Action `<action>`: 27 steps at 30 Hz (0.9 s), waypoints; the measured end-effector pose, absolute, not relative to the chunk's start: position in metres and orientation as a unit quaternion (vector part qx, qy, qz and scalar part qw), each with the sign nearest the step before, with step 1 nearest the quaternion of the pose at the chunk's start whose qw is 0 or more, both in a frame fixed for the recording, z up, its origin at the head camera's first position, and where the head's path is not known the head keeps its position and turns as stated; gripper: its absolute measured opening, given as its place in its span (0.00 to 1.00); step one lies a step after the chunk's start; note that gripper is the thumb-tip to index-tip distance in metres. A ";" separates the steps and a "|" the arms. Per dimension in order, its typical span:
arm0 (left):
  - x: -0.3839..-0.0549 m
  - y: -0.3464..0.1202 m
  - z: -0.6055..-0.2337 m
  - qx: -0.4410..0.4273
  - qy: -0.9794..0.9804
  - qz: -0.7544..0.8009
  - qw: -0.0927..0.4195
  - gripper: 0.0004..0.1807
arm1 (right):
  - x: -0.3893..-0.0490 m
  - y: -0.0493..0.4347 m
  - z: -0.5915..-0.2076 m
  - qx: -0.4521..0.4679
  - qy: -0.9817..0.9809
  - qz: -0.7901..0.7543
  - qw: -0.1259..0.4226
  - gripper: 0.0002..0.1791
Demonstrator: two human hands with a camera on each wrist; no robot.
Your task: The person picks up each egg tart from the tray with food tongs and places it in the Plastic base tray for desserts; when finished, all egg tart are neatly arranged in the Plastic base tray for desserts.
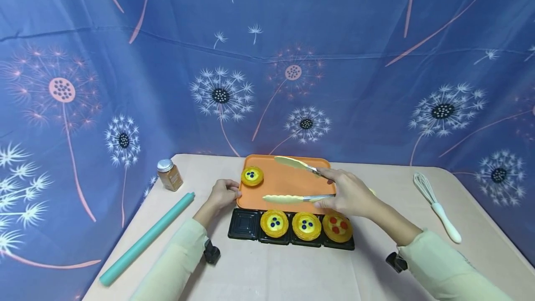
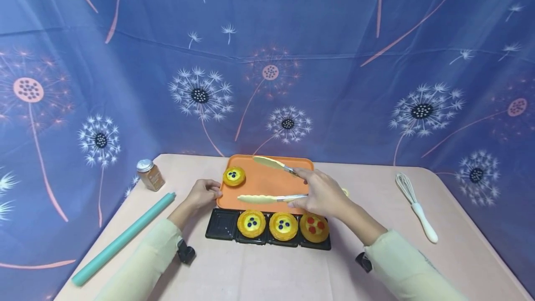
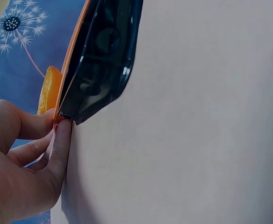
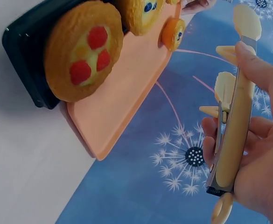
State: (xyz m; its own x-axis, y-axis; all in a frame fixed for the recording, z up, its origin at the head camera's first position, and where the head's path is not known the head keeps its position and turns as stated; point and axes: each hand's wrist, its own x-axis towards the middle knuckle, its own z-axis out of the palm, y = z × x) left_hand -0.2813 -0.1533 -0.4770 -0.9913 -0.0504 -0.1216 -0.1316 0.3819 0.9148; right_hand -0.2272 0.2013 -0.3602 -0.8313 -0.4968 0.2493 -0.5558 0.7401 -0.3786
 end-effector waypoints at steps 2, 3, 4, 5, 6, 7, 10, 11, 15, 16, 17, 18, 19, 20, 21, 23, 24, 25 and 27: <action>-0.281 -0.154 -0.477 -0.057 0.831 0.552 0.034 0.12 | -0.234 0.199 -0.360 0.290 -0.927 0.227 0.064 0.48; -0.281 -0.154 -0.477 -0.060 0.830 0.553 0.034 0.12 | -0.237 0.197 -0.360 0.295 -0.925 0.230 0.063 0.47; -0.281 -0.154 -0.478 -0.061 0.830 0.554 0.034 0.12 | -0.240 0.196 -0.360 0.299 -0.923 0.233 0.062 0.47; -0.280 -0.154 -0.478 -0.062 0.830 0.553 0.035 0.12 | -0.244 0.195 -0.360 0.302 -0.922 0.237 0.059 0.46; -0.280 -0.154 -0.478 -0.063 0.830 0.553 0.036 0.12 | -0.247 0.194 -0.360 0.302 -0.921 0.240 0.055 0.46; -0.280 -0.154 -0.479 -0.063 0.831 0.552 0.036 0.12 | -0.249 0.193 -0.360 0.303 -0.920 0.244 0.052 0.46; -0.280 -0.153 -0.479 -0.063 0.832 0.550 0.037 0.13 | -0.257 0.188 -0.362 0.296 -0.921 0.248 0.045 0.47; -0.280 -0.153 -0.479 -0.063 0.832 0.549 0.038 0.13 | -0.260 0.185 -0.363 0.294 -0.922 0.248 0.043 0.48; -0.281 -0.152 -0.478 -0.065 0.832 0.549 0.037 0.13 | -0.272 0.173 -0.369 0.290 -0.925 0.245 0.031 0.48; -0.281 -0.152 -0.478 -0.068 0.831 0.551 0.038 0.13 | -0.275 0.169 -0.371 0.288 -0.926 0.241 0.030 0.48; -0.281 -0.152 -0.478 -0.069 0.831 0.551 0.037 0.13 | -0.278 0.166 -0.374 0.286 -0.927 0.239 0.027 0.48; -0.282 -0.152 -0.478 -0.070 0.830 0.552 0.037 0.13 | -0.281 0.162 -0.376 0.284 -0.928 0.239 0.022 0.48; -0.282 -0.152 -0.478 -0.071 0.830 0.552 0.038 0.13 | -0.283 0.159 -0.379 0.282 -0.930 0.236 0.018 0.48; -0.282 -0.151 -0.478 -0.070 0.829 0.553 0.038 0.13 | -0.286 0.157 -0.382 0.279 -0.932 0.231 0.016 0.47; -0.282 -0.152 -0.478 -0.070 0.829 0.554 0.038 0.13 | -0.288 0.153 -0.385 0.275 -0.933 0.231 0.011 0.47; -0.283 -0.153 -0.479 -0.067 0.830 0.553 0.038 0.13 | -0.291 0.147 -0.390 0.264 -0.937 0.228 0.002 0.48; -0.283 -0.154 -0.479 -0.065 0.830 0.553 0.038 0.13 | -0.293 0.144 -0.392 0.261 -0.939 0.225 0.000 0.48; -0.283 -0.154 -0.479 -0.063 0.830 0.553 0.037 0.13 | -0.294 0.142 -0.394 0.257 -0.941 0.220 -0.001 0.48; -0.282 -0.155 -0.479 -0.060 0.831 0.553 0.034 0.13 | -0.297 0.137 -0.397 0.251 -0.942 0.221 -0.006 0.47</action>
State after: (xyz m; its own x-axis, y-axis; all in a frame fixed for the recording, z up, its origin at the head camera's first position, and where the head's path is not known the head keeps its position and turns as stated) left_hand -0.2823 -0.1550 -0.4791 -0.9904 -0.0632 -0.1227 -0.1376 0.3819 0.9139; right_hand -0.2973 0.1370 -0.3973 -0.8741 -0.4754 0.0997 -0.4702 0.7766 -0.4193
